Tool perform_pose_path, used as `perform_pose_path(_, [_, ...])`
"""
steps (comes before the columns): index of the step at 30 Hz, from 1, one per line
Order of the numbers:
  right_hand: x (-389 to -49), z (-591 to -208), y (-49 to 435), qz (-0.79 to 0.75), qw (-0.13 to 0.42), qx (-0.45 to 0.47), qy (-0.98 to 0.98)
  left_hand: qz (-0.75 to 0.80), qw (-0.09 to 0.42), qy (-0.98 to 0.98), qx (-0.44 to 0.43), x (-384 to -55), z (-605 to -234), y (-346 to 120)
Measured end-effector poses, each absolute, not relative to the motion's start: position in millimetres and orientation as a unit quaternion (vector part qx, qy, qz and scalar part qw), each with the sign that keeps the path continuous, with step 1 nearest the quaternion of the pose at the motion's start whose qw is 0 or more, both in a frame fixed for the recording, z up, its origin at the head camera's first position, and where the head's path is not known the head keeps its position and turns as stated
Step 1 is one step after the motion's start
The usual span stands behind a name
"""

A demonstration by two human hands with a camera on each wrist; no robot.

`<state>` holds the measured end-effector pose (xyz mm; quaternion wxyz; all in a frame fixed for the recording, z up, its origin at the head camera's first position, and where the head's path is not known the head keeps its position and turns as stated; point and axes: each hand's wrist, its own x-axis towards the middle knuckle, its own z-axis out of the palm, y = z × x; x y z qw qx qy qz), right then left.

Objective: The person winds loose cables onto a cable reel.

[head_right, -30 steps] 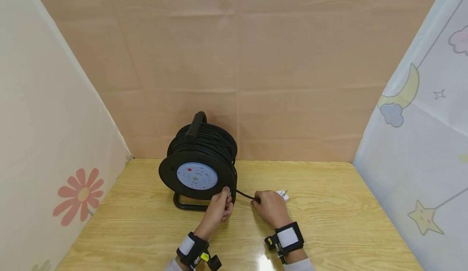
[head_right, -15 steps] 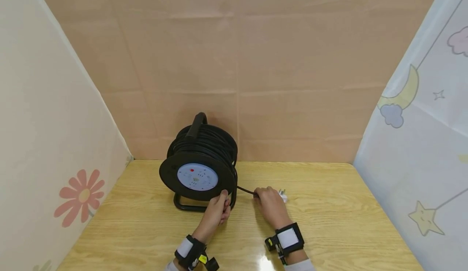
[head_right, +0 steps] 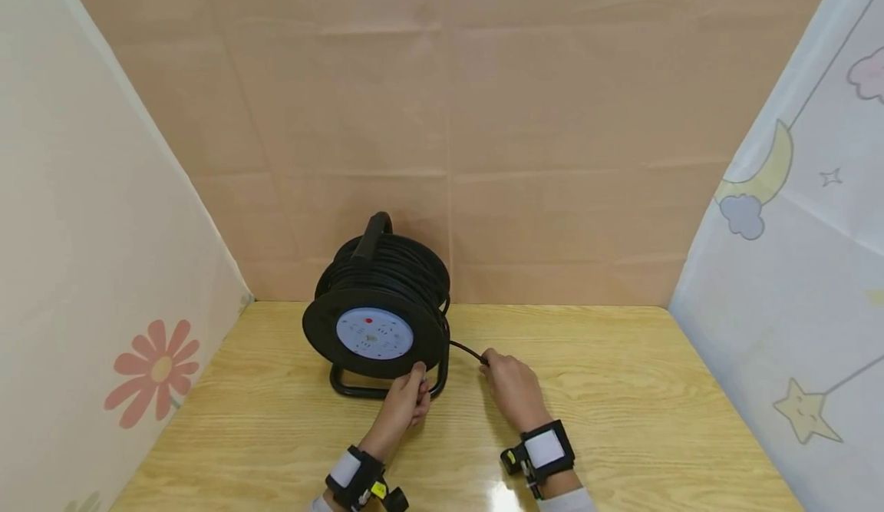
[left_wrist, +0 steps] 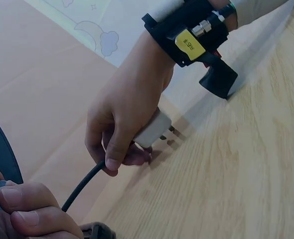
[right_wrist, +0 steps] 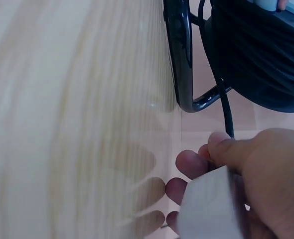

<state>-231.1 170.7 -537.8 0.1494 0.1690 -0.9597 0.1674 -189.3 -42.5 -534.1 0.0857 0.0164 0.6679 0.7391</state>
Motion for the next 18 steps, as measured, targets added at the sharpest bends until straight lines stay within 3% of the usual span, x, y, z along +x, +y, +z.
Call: perform_pose_path(18, [-227.6, -540.4, 167.2, 0.166, 0.127, 0.188, -0.96, 0.709, 0.096, 0.699, 0.004, -188.2, -545.7, -61.7])
